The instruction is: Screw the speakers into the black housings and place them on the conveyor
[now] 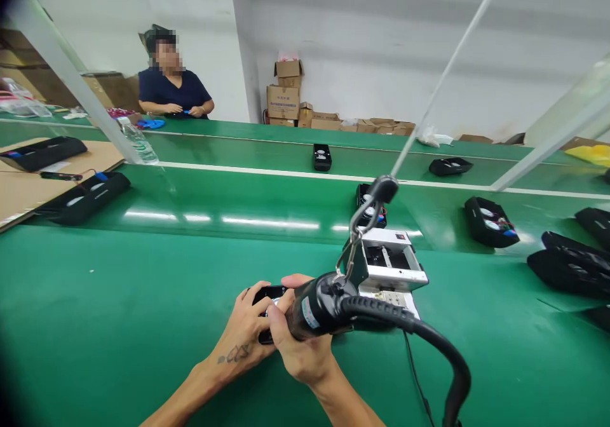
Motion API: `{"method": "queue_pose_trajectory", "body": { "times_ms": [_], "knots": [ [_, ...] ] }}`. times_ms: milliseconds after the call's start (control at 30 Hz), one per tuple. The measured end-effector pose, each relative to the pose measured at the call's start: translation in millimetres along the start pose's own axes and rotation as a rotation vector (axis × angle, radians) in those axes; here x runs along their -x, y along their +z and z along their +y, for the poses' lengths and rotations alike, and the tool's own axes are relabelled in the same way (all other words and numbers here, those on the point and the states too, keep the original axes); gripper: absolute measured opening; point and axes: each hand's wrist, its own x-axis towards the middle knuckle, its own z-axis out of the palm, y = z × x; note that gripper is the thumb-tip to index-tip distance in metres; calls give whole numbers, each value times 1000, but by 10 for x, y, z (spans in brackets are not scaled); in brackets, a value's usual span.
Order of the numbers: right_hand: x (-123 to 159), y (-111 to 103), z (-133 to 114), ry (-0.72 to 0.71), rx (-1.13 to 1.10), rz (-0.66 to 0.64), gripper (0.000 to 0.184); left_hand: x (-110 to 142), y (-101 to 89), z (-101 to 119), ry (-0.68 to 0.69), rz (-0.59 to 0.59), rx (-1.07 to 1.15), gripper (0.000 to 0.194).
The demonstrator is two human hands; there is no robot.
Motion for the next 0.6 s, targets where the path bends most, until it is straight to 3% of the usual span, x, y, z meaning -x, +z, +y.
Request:
{"method": "queue_pose_trajectory", "body": {
  "times_ms": [200,367,533,600],
  "knots": [
    [56,-16,155,3,79,-9,34,14,38,-10,-5,0,45,16],
    [102,-23,261,-36,149,-36,23,3,15,17,-7,1,26,15],
    [56,-33,228,-174,309,-29,24,-8,-15,34,7,-4,-7,21],
    [20,-35,183,-121,288,-24,22,-6,8,22,4,10,-34,28]
  ]
}}
